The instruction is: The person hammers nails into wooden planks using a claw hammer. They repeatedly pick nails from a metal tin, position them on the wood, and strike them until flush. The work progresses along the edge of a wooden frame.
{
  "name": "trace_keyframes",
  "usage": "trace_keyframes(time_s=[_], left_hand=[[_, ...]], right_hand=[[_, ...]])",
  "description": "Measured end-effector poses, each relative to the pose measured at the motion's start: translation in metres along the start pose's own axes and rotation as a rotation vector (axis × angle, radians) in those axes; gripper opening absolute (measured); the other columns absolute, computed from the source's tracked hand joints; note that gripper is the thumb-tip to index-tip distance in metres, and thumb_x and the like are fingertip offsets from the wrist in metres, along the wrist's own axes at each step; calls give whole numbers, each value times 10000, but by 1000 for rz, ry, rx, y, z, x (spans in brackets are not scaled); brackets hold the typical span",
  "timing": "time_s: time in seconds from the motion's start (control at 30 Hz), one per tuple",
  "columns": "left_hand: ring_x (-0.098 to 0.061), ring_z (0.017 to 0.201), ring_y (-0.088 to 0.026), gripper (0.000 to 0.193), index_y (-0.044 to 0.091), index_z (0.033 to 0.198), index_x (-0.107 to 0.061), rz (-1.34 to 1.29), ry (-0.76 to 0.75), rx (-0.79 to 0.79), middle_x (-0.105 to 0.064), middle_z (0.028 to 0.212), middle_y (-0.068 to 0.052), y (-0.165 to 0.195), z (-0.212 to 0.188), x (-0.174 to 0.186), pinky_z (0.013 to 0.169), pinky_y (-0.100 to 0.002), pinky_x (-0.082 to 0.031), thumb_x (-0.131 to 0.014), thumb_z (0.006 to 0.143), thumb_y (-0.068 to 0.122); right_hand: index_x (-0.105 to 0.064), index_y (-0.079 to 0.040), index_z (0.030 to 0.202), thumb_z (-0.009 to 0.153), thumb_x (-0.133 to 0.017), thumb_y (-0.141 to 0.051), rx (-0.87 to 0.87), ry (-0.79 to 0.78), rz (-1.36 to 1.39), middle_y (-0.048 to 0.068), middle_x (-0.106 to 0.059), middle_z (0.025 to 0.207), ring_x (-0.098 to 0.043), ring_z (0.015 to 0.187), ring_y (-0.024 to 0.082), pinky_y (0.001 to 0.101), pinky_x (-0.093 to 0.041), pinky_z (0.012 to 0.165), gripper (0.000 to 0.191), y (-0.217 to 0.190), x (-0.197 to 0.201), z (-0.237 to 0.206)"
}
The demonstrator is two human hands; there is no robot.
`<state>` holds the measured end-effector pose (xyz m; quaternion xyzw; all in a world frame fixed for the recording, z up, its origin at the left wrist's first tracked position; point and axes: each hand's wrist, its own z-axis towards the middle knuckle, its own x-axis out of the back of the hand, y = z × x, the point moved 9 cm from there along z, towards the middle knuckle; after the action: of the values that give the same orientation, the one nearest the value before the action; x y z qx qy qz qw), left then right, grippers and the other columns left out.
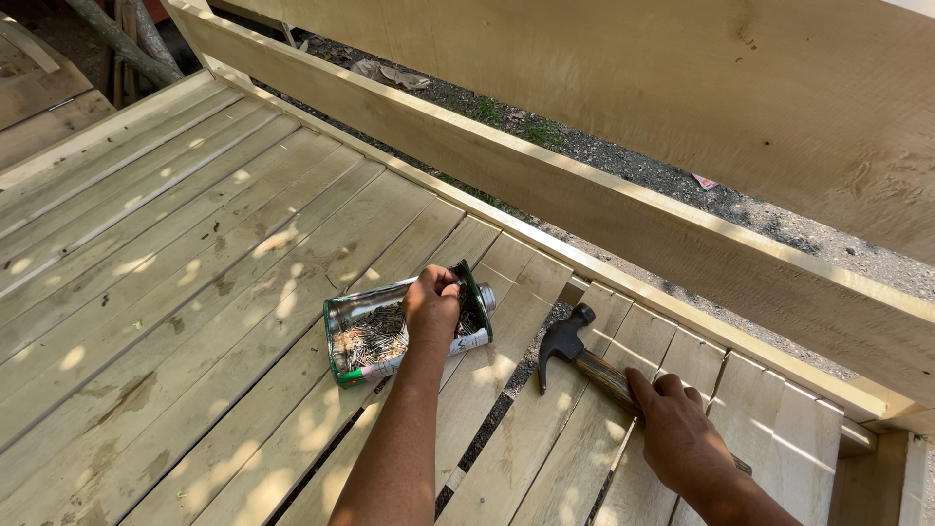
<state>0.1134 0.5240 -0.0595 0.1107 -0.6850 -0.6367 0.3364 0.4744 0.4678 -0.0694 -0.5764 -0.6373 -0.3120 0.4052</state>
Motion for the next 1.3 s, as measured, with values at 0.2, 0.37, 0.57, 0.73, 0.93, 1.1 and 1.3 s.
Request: trace_keyframes(time_s=[0.2,0.37,0.57,0.73,0.93,1.1,1.3], left_hand=[[-626,649,-116,192,46,1088,-670,-298,77,135,-675,857,-71,-10,5,2,531,-243,-545,-641,924,-48],[-670,638,-99,118,36,981,-767,-263,69,28,-762,817,-59,0,1,0,568,-237,-558,-704,887,1],[-727,693,-95,60,62,918,-758,-70,197,-150,-776,790,-32,15,-7,7,682,-253,-587,-747,865,88],[-740,723,-129,68,51,896,-765,7,237,-213,-768,809,-52,17,-8,3,714,-270,-587,-768,845,95],[-735,710,-114,54,53,911,-732,7,249,-191,-765,807,-40,10,-7,1,689,-271,-609,-725,890,103],[-725,699,-112,60,41,932,-717,-26,260,-159,-763,807,-49,14,-9,1,671,-281,-607,-714,904,93],[-744,784,-190,75,15,991,-657,69,211,-580,-746,879,-110,81,-38,-24,731,-306,-606,-660,916,16]], right_hand=[[-263,-270,1600,1000,-521,-27,31,14,28,107,-460,1470,-502,1334,270,371,-510,1133,697,2,2,1],[-247,-267,1608,995,-511,-4,31,-16,28,102,-448,1480,-485,1351,275,373,-509,1131,717,6,2,2],[-276,-255,1590,995,-517,-14,37,-2,62,76,-462,1464,-472,1363,263,364,-486,1148,685,11,7,0],[-323,-217,1566,998,-492,-15,29,31,47,42,-526,1390,-507,1328,217,339,-488,1145,626,11,18,-7],[-383,-212,1520,1062,-488,-296,-95,-13,23,31,-570,1328,-521,1304,200,450,-432,1157,477,15,19,-15],[-498,-145,1414,1039,-538,-330,-30,-64,308,86,-685,1150,-688,1113,196,448,-509,1092,420,19,14,-4],[-619,18,1191,1058,-534,-492,-234,-220,967,72,-525,708,-480,569,168,403,-497,529,534,40,-8,9]])
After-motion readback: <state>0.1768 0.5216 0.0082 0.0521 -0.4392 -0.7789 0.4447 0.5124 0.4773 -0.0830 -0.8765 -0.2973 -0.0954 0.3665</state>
